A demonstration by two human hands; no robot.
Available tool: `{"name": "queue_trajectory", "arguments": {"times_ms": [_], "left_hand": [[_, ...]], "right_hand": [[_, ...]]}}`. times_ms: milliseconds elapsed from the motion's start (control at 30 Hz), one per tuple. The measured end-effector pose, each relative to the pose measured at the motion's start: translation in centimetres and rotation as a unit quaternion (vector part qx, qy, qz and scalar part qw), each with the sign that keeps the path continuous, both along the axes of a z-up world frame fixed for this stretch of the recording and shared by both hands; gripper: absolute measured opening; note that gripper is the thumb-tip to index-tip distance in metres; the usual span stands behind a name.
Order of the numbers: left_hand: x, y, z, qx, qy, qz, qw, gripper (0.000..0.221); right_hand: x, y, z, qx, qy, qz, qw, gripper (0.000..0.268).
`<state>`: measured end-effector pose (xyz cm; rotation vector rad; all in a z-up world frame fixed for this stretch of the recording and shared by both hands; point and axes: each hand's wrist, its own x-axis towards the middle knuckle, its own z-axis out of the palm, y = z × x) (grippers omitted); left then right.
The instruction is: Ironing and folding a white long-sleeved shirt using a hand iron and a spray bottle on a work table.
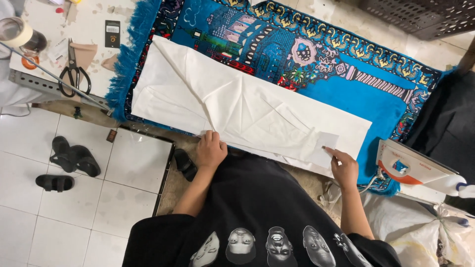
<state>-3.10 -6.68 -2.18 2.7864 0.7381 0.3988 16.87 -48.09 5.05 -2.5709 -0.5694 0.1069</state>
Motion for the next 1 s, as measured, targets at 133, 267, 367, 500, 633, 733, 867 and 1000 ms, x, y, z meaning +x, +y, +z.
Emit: {"name": "queue_trajectory", "arguments": {"times_ms": [133,267,367,500,633,733,867,1000], "left_hand": [[1.0,0.9,-0.2,0.014,-0.035,0.01,0.999,0.014],[5.2,2.7,5.0,0.036,-0.063,-0.018,0.997,0.045],[6.9,4.8,6.3,0.02,0.027,-0.041,0.999,0.064],[5.6,6.3,6.2,-0.074,0.138,-0.012,0.988,0.072],[3.9,7.1,4.0,-0.056,0.142,-0.015,0.988,0.081],[4.3,8.4,4.3,-0.044,0.109,-0.032,0.993,0.083],[6.5,11.6,5.6,-0.05,0.018,-0.052,0.997,0.079],[8.8,14.3,4.3,-0.023,0.023,-0.132,0.991,0.079]], "right_hand": [[-0.2,0.6,0.4,0.05,0.121,-0.043,0.991,0.049],[0.3,1.6,0.1,0.189,0.293,-0.19,0.918,0.032],[0.5,2.0,-1.1,0.147,0.264,-0.206,0.931,0.025],[0.3,4.2,-0.7,0.101,0.207,-0.232,0.945,0.026],[0.9,5.6,-1.2,0.07,0.188,-0.26,0.945,0.027],[0.9,6.1,-2.6,0.024,0.154,-0.258,0.953,0.026],[-0.7,9.3,-2.4,-0.077,-0.01,-0.245,0.966,0.032],[-1.7,12.9,-2.4,-0.239,-0.037,-0.261,0.935,0.063]]}}
